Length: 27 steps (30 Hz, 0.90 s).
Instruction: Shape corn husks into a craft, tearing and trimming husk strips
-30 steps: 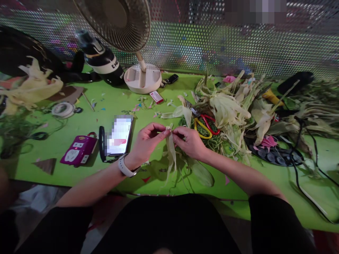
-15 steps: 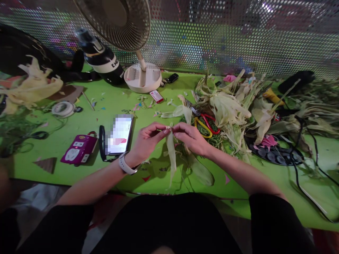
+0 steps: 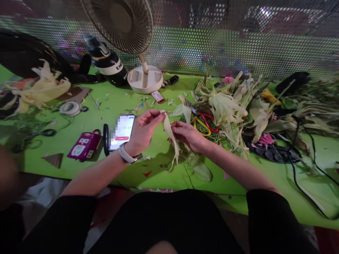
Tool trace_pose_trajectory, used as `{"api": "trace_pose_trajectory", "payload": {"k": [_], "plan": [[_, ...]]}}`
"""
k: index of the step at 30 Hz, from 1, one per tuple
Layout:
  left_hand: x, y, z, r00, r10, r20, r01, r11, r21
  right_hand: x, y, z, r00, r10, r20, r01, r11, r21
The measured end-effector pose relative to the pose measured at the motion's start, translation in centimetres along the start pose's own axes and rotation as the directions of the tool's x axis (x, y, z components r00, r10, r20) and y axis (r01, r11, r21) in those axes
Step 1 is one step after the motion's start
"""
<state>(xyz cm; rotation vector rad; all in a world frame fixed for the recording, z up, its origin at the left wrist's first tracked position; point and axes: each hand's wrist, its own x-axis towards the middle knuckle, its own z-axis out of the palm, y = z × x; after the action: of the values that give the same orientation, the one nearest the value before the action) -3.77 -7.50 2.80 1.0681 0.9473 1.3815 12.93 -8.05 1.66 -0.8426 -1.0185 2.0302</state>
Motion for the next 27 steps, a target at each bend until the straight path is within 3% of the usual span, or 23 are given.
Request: {"api": "trace_pose_trajectory", "payload": {"k": [5,8,13,16,18,19,20,21,23,25,27], "plan": [[1.9,-0.2,-0.4,0.994,0.098,0.054,-0.091,0.990,-0.109,-0.4,-1.2,0.2,0.999,-0.036,0.011,0.035,0.996,0.080],[3.2,-0.6,-1.0,0.983,0.153,0.101,-0.135,0.977,-0.164,-0.5,-1.9,0.0,0.992,0.009,0.127,-0.032,0.983,0.181],[5.6,-1.0,-2.3,0.967,0.255,0.023,-0.254,0.966,-0.042,-1.2,-1.8,-0.3,0.946,0.068,0.318,-0.141,0.967,0.213],[6.9,-0.5,-3.1,0.927,0.376,-0.006,-0.374,0.924,0.072,-0.9,-1.2,-0.8,0.883,0.130,0.451,-0.184,0.980,0.078],[7.4,0.2,-3.5,0.895,0.445,0.024,-0.444,0.889,0.106,-0.6,-1.1,-1.2,0.848,0.249,0.468,-0.194,0.967,-0.163],[7.4,0.5,-3.6,0.881,0.470,0.049,-0.472,0.874,0.116,-0.4,-1.3,-1.3,0.855,0.306,0.419,-0.173,0.930,-0.325],[7.4,0.9,-3.6,0.869,0.489,0.077,-0.495,0.860,0.125,-0.3,-1.6,-1.4,0.888,0.326,0.324,-0.128,0.853,-0.506],[7.2,1.2,-3.6,0.858,0.502,0.108,-0.513,0.848,0.136,-0.3,-2.0,-1.5,0.934,0.297,0.199,-0.082,0.719,-0.690],[6.5,1.8,-3.2,0.846,0.503,0.175,-0.529,0.832,0.169,-0.5,-3.0,-1.5,0.997,0.068,-0.026,-0.046,0.307,-0.950],[5.7,2.3,-2.6,0.839,0.490,0.237,-0.537,0.817,0.211,-0.8,-3.9,-1.4,0.971,-0.213,-0.105,-0.113,-0.022,-0.993],[4.9,2.6,-1.9,0.827,0.483,0.288,-0.554,0.789,0.268,-1.1,-4.3,-1.5,0.914,-0.398,-0.078,-0.134,-0.113,-0.985]]}}
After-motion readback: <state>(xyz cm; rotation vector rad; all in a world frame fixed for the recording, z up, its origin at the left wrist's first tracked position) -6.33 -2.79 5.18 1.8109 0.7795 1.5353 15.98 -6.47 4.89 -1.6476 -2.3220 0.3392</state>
